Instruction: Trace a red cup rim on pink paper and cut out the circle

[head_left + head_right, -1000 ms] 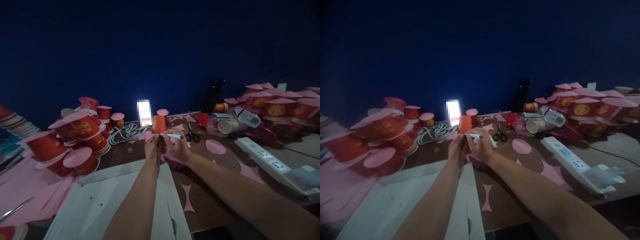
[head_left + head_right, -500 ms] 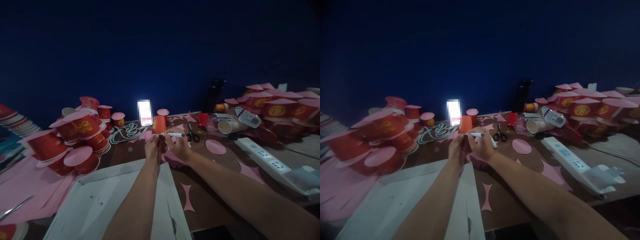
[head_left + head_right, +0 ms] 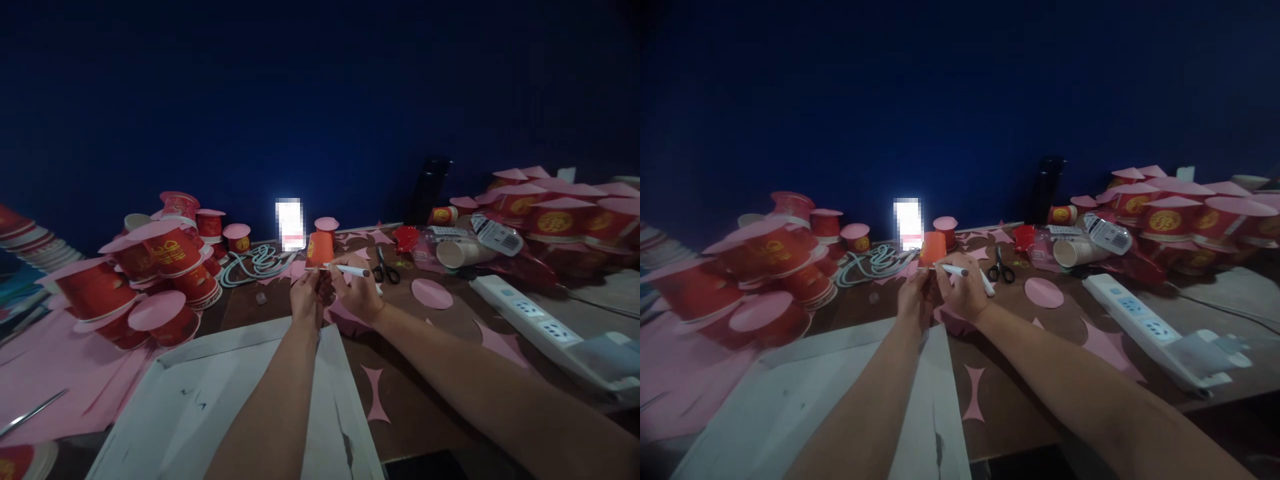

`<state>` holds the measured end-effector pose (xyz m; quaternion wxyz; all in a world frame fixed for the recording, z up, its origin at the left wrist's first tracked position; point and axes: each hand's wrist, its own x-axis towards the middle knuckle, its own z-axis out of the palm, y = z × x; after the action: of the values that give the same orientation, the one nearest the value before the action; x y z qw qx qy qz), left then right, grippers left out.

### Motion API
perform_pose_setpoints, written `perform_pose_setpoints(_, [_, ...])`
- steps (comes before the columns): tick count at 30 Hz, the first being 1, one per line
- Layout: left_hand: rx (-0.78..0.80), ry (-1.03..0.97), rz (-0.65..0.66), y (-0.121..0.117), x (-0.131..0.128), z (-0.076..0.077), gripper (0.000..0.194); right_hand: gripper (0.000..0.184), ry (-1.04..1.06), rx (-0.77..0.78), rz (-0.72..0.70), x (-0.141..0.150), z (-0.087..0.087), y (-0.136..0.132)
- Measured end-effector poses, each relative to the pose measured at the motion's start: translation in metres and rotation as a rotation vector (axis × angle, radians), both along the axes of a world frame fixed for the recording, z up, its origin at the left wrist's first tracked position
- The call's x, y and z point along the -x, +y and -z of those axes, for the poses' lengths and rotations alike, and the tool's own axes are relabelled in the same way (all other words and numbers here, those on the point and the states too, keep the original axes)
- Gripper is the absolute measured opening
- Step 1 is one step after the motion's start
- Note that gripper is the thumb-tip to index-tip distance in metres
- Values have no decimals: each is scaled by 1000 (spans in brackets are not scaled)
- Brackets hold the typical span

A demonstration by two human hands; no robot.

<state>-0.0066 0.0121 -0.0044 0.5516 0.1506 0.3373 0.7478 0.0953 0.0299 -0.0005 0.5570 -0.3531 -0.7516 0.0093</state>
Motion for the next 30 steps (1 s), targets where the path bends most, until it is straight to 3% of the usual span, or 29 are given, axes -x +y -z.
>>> perform_pose_setpoints(19, [31, -17, -24, 1, 1, 0, 6, 5, -18, -24, -22, -2, 2, 2])
perform_pose_setpoints(30, [76, -162, 87, 3, 8, -2, 10, 13, 45, 34, -28, 0, 6, -1])
